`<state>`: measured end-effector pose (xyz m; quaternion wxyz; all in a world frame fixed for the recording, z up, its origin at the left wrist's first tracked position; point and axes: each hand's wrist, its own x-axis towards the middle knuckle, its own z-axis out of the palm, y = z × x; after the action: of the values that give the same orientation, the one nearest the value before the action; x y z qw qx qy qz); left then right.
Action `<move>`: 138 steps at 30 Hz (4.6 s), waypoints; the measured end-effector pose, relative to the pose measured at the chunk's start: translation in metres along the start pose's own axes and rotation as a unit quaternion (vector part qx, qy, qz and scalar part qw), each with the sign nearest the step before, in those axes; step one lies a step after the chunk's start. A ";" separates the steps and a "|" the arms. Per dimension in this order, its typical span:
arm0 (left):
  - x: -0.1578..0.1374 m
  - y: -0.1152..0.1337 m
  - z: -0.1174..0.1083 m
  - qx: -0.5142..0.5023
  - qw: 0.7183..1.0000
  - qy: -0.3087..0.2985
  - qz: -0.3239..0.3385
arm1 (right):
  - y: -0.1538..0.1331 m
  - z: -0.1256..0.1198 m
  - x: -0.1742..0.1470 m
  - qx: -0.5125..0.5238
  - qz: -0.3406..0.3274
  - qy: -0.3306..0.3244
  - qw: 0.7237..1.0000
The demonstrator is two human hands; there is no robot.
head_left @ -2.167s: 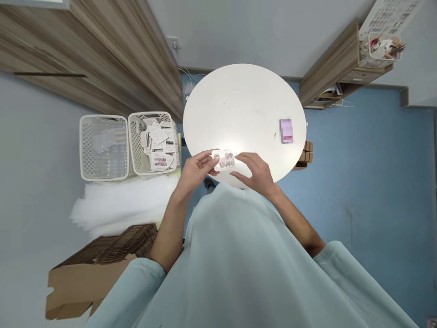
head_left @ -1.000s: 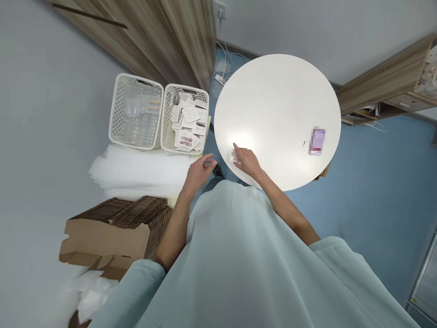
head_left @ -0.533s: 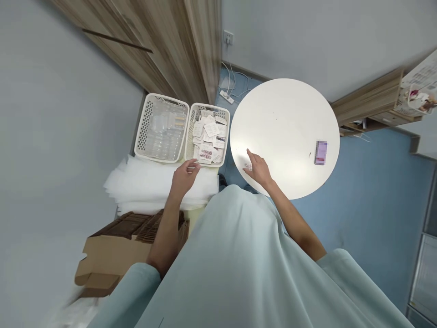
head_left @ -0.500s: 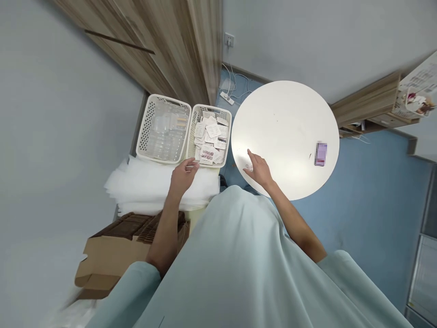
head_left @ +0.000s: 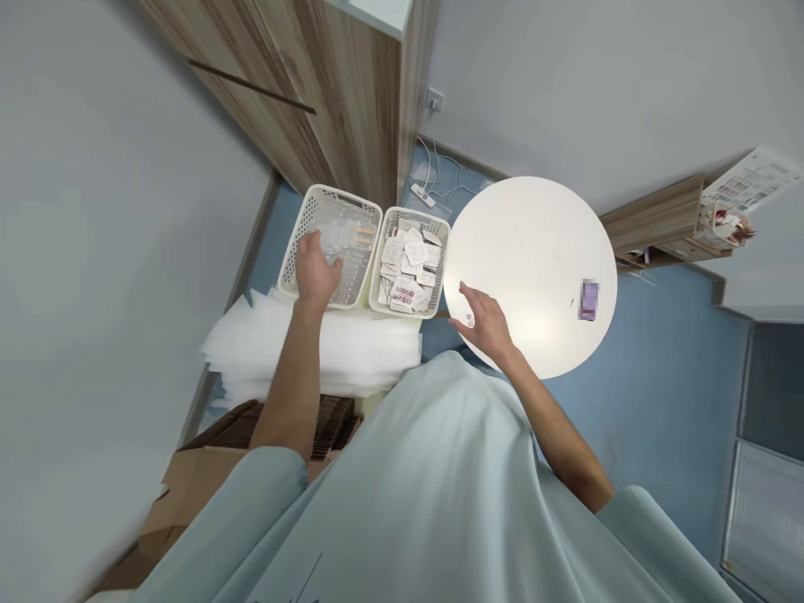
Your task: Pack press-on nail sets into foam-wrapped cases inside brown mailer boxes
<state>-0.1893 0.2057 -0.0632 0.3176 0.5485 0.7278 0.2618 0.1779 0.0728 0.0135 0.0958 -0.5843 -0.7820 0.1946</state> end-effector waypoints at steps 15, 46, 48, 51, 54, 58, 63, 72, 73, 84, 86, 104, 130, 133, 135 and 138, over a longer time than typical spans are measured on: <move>0.052 0.006 -0.015 0.178 0.971 -0.108 0.121 | 0.001 -0.003 -0.028 0.003 0.018 0.032 0.999; -0.226 0.248 0.162 -0.213 0.870 -0.378 0.233 | 0.111 -0.074 -0.142 0.353 0.084 0.067 0.929; -0.234 0.257 0.172 -0.200 0.878 -0.368 0.229 | 0.121 -0.077 -0.153 0.354 0.103 0.075 0.927; -0.246 0.269 0.186 -0.191 0.893 -0.349 0.212 | 0.138 -0.078 -0.165 0.359 0.107 0.095 0.922; -0.255 0.281 0.199 -0.186 0.897 -0.347 0.202 | 0.153 -0.078 -0.174 0.373 0.089 0.103 0.918; -0.262 0.294 0.209 -0.185 0.901 -0.344 0.190 | 0.166 -0.084 -0.184 0.356 0.108 0.101 0.922; -0.265 0.299 0.214 -0.262 0.873 -0.390 0.130 | 0.171 -0.098 -0.190 0.325 0.090 0.096 0.936; -0.274 0.294 0.221 -0.314 0.896 -0.295 0.107 | 0.168 -0.109 -0.185 0.368 0.083 0.106 0.920; -0.275 0.293 0.221 -0.307 0.905 -0.270 0.116 | 0.165 -0.107 -0.184 0.393 0.108 0.116 0.906; -0.290 0.278 0.212 -0.240 0.945 -0.120 0.187 | 0.126 -0.081 -0.170 0.519 0.285 0.185 0.784; -0.293 0.275 0.211 -0.261 0.944 -0.109 0.167 | 0.129 -0.080 -0.165 0.513 0.302 0.195 0.779; -0.271 0.217 0.188 -0.304 0.912 -0.272 0.045 | 0.142 -0.059 -0.124 0.551 0.289 0.069 0.780; -0.256 0.108 0.105 -0.368 0.914 -0.126 -0.115 | 0.187 0.120 -0.040 0.036 0.213 -0.182 0.959; -0.253 0.113 0.104 -0.399 0.896 -0.125 -0.148 | 0.188 0.126 -0.046 0.041 0.223 -0.164 0.960; -0.251 0.117 0.106 -0.413 0.886 -0.131 -0.164 | 0.189 0.125 -0.052 0.067 0.240 -0.153 0.956; -0.246 0.125 0.116 -0.429 0.871 -0.143 -0.189 | 0.193 0.116 -0.065 0.130 0.254 -0.134 0.949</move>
<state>0.0253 0.0045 -0.0056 0.6657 0.2411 0.5804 0.4023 0.3226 0.0348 -0.1664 0.0127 -0.7144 -0.5816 0.3889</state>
